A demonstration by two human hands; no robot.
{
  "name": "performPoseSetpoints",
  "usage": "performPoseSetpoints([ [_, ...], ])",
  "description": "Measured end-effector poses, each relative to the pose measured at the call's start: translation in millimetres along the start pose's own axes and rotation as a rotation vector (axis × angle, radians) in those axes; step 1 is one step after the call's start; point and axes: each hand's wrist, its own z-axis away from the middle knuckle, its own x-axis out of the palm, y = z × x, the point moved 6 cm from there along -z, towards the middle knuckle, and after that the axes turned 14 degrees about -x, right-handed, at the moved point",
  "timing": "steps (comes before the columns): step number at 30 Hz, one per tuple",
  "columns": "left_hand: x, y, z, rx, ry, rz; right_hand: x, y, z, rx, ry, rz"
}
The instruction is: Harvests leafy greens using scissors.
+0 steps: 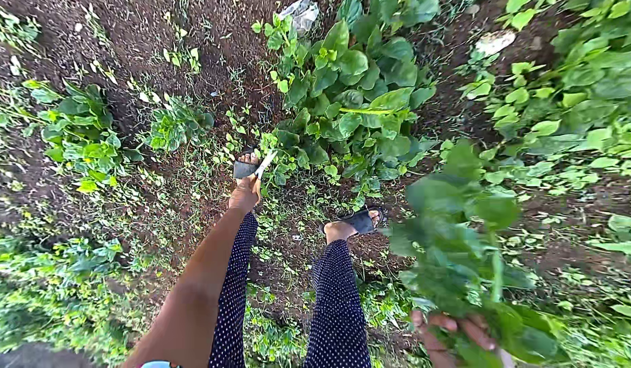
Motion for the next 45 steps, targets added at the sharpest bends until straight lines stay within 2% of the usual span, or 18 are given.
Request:
performPoseSetpoints([
  [4, 9.5, 21.1, -28.6, 0.040, 0.172, 0.043, -36.4, 44.6, 14.5, 0.114, 0.129, 0.142],
  [7, 13.0, 35.6, -35.9, 0.070, 0.199, -0.134, -65.1, 84.1, 19.4, 0.205, 0.235, 0.118],
  [9, 11.6, 34.3, -18.0, 0.111, 0.203, -0.147, -82.6, 107.2, 22.9, 0.251, 0.314, 0.108],
  [12, -6.5, 27.9, 32.4, 0.177, 0.191, 0.017, -94.6, 132.8, 26.8, 0.322, 0.605, 0.220],
  [16, -42.5, 33.0, 83.6, 0.206, 0.119, 0.237, -74.6, 156.5, 20.4, 0.388, 0.694, 0.392],
  [21, -85.5, 60.8, 106.7, 0.278, 0.088, 0.402, -56.1, 160.7, 25.0, 0.365, 0.690, 0.344],
  [26, -118.0, 88.1, 133.0, 0.305, 0.092, 0.418, -34.3, 161.2, 22.4, 0.364, 0.753, 0.245],
  [29, -100.0, 88.7, 149.5, 0.326, 0.083, 0.395, -10.4, 181.8, -3.3, 0.384, 0.707, 0.241],
  [35, -36.1, 83.4, 183.0, 0.370, 0.206, 0.095, 20.1, 222.7, -75.5, 0.446, 0.638, 0.350],
  [38, -6.4, 82.7, 191.8, 0.478, 0.311, 0.044, 22.1, 223.2, -97.2, 0.449, 0.536, 0.330],
  [42, 14.6, 84.2, 200.5, 0.693, 0.511, 0.121, 13.7, 210.5, -101.9, 0.416, 0.404, 0.234],
  [45, 26.4, 87.5, 209.8, 0.785, 0.577, 0.170, 7.8, 200.3, -96.9, 0.422, 0.435, 0.195],
])
